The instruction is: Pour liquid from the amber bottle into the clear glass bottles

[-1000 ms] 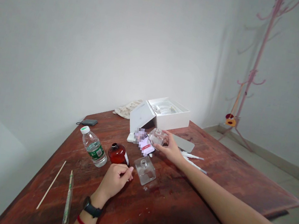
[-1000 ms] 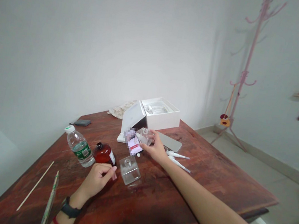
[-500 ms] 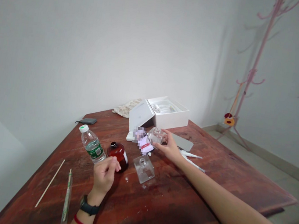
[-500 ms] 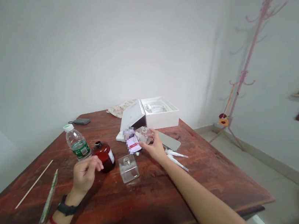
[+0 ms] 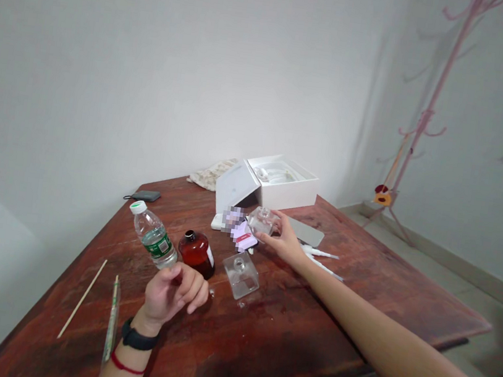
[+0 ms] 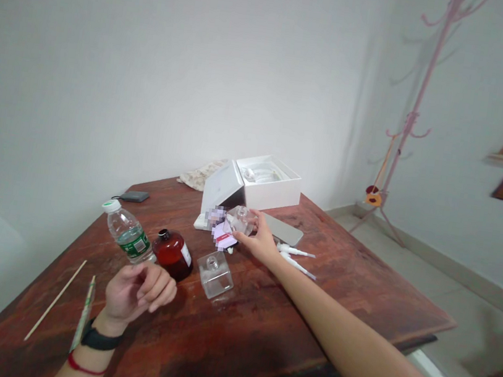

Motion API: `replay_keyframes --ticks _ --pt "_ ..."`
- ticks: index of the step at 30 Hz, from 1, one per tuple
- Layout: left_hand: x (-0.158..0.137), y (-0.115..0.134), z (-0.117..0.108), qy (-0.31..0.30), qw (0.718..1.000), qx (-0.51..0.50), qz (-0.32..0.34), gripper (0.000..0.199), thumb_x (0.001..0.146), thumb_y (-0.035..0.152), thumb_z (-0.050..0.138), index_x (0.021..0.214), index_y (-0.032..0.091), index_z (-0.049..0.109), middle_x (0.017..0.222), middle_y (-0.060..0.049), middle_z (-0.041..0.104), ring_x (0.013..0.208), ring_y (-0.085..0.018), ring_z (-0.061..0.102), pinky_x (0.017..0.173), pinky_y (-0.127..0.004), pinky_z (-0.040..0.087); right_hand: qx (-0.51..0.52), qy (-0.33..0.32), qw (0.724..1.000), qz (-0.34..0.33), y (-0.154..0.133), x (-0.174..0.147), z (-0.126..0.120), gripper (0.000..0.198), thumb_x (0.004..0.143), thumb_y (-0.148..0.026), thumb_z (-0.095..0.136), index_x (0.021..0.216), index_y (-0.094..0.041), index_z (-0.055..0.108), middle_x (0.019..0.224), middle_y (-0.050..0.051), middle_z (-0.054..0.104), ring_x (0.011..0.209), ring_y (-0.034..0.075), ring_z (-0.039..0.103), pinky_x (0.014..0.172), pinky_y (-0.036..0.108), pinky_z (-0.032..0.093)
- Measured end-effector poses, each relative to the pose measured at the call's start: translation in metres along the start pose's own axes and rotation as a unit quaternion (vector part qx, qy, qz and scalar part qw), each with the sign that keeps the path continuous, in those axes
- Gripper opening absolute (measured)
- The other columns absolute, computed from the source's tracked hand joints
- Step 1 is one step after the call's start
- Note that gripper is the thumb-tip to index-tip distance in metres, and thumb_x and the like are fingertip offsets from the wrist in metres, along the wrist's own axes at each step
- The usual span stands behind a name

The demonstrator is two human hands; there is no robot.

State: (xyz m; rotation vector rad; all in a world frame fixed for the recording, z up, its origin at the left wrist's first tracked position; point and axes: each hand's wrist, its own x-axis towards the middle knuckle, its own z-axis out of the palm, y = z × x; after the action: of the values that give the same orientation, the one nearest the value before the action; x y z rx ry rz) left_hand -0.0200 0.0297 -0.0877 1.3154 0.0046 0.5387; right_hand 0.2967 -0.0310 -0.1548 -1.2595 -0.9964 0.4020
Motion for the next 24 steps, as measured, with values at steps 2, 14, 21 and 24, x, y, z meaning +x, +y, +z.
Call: replay_keyframes --ticks 2,14,21,24 --pt "-0.002 0.002 -0.003 -0.046 0.998 -0.011 -0.044 0.068 0.097 0.07 0.051 0.05 0.022 0.047 0.043 0.0 0.04 0.05 -0.023 0.059 0.069 -0.041 0.053 -0.005 0.001 1.0 -0.002 0.0 0.0 0.0 0.086 0.073 -0.046 0.093 0.144 -0.029 0.046 0.131 0.011 0.073 0.122 0.035 0.072 0.113 0.059 0.051" --pt "-0.014 0.0 -0.025 -0.145 0.961 0.022 -0.235 0.051 0.103 0.057 0.057 0.076 0.015 0.068 0.046 0.007 0.046 0.047 -0.025 0.069 0.099 -0.045 0.049 0.002 0.003 1.0 -0.005 -0.005 0.0 0.0 0.084 0.073 -0.046 0.091 0.142 -0.027 0.047 0.125 0.012 0.076 0.116 0.034 0.075 0.109 0.058 0.054" --pt "-0.016 -0.001 -0.032 -0.136 0.958 0.008 -0.251 0.051 0.099 0.065 0.056 0.077 0.019 0.061 0.043 0.01 0.046 0.043 -0.024 0.067 0.113 -0.046 0.041 0.011 0.003 1.0 -0.007 -0.01 0.0 0.001 0.083 0.072 -0.048 0.091 0.14 -0.027 0.047 0.123 0.011 0.075 0.113 0.033 0.074 0.106 0.056 0.057" --pt "-0.017 0.003 -0.033 -0.132 0.958 -0.005 -0.253 0.051 0.099 0.065 0.056 0.079 0.019 0.061 0.044 0.009 0.046 0.043 -0.024 0.067 0.11 -0.047 0.043 0.012 0.003 1.0 -0.006 -0.012 0.001 0.0 0.083 0.071 -0.047 0.091 0.139 -0.027 0.047 0.121 0.011 0.074 0.114 0.034 0.074 0.105 0.056 0.057"
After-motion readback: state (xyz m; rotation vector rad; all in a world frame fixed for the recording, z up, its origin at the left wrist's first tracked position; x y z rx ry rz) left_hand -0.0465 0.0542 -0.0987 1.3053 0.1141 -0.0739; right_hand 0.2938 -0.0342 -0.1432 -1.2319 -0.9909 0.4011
